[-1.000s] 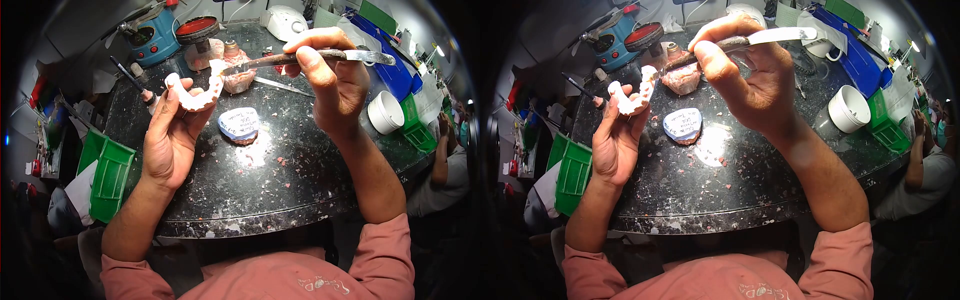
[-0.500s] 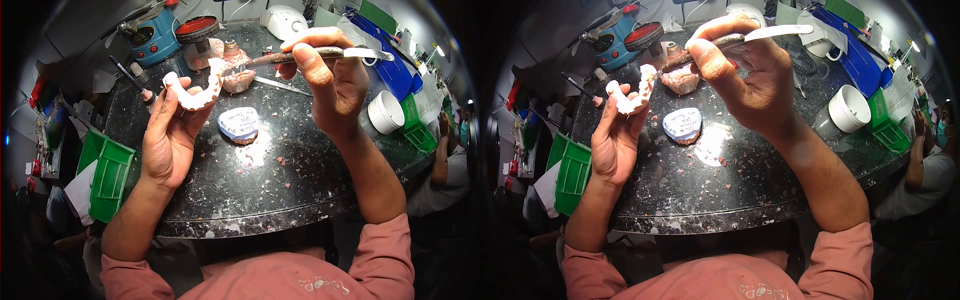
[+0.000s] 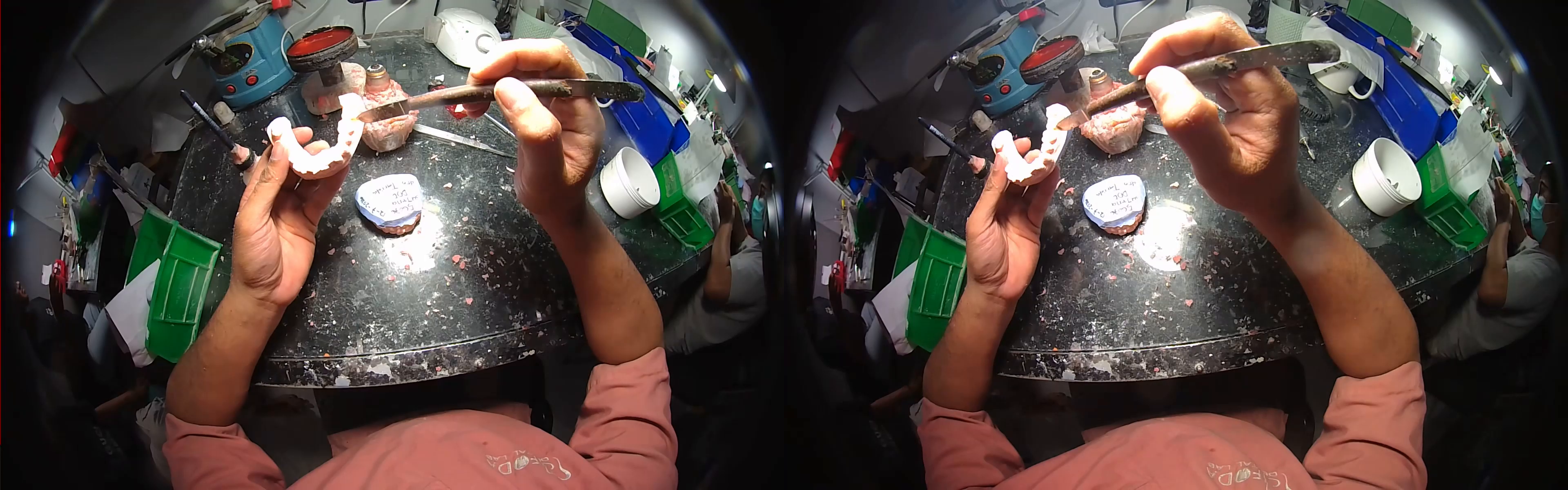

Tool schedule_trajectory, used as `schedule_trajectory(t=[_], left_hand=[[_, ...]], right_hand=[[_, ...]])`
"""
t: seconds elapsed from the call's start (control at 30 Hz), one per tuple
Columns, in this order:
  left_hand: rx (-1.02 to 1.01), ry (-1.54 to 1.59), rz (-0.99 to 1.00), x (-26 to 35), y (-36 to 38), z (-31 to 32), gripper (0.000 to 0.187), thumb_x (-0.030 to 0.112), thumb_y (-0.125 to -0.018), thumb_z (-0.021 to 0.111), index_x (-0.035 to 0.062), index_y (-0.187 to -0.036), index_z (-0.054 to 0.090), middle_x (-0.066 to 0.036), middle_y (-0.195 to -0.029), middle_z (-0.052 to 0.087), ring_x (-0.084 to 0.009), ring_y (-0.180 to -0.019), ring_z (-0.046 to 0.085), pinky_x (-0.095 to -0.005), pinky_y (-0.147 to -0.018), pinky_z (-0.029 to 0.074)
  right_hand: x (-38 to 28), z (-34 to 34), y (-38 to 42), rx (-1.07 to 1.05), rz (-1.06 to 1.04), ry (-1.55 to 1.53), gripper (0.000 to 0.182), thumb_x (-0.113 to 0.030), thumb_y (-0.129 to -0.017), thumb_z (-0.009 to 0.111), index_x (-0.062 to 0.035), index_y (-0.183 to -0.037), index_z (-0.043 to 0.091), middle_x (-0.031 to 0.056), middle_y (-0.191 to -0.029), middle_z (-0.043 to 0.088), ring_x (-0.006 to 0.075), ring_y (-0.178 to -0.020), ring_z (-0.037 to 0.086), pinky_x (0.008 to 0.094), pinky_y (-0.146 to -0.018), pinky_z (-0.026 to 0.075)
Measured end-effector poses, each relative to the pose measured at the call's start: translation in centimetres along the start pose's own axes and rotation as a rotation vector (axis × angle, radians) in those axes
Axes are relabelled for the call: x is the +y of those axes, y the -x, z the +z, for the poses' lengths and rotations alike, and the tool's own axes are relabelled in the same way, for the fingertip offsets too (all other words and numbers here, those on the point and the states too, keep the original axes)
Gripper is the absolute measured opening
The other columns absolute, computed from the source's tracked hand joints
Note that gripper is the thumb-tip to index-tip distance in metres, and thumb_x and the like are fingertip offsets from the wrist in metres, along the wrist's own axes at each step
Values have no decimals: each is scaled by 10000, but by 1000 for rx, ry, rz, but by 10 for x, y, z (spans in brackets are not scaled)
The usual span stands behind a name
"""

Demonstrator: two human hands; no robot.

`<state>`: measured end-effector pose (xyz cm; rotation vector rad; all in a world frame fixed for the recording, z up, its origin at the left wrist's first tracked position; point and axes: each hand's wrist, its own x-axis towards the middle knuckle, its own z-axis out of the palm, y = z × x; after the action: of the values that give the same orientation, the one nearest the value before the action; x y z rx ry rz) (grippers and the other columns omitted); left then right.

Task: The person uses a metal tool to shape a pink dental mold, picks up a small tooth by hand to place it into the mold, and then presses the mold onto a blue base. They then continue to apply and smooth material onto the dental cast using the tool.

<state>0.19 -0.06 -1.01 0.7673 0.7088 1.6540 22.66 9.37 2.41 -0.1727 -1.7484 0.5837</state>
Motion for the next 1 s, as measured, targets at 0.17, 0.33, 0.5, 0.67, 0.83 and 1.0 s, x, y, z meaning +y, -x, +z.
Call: schedule_trajectory(t=[0.17,0.33,0.5,0.67,0.83,1.0], left_hand=[[6,8,-2,-1,-1,-2,322,241,-991,460,-13,-1179,524,-127,-1066,633,-215,-1016,633,-351,-963,501],[17,5,-9,0,0,-1,319,241,-991,460,-12,-1173,528,-125,-1052,637,-213,-1008,637,-349,-961,503],[-20,12,-19,0,0,-4,351,240,-984,480,-27,-1210,496,-141,-1118,600,-197,-1032,614,-343,-986,493],[-16,-3,-12,0,0,-4,340,245,-986,473,-22,-1193,506,-136,-1084,616,-208,-1024,623,-348,-975,497],[12,2,-10,0,0,-1,327,247,-990,462,-12,-1182,516,-132,-1064,626,-219,-1019,630,-354,-966,499],[17,4,-9,0,0,-1,329,244,-988,467,8,-1215,499,-129,-1078,612,-214,-1029,617,-356,-974,492]], right_hand=[[-3,2,1,-57,-57,96,196,-39,-857,486,77,-1008,531,133,-921,594,172,-767,619,301,-757,515],[-3,7,1,24,-43,-4,111,-7,-813,544,17,-906,601,66,-839,606,113,-769,586,252,-705,472],[-3,7,2,31,-12,-19,107,-13,-816,547,17,-905,597,63,-832,601,107,-771,584,244,-709,469],[0,-1,1,-40,-31,55,172,-39,-863,489,67,-986,545,124,-918,589,165,-784,626,281,-752,507],[-1,0,1,-60,-66,141,174,-50,-868,495,63,-991,544,114,-909,589,155,-789,623,273,-753,497],[-1,0,1,-64,-57,139,180,-54,-872,483,63,-996,541,118,-917,587,156,-792,616,278,-764,493]])
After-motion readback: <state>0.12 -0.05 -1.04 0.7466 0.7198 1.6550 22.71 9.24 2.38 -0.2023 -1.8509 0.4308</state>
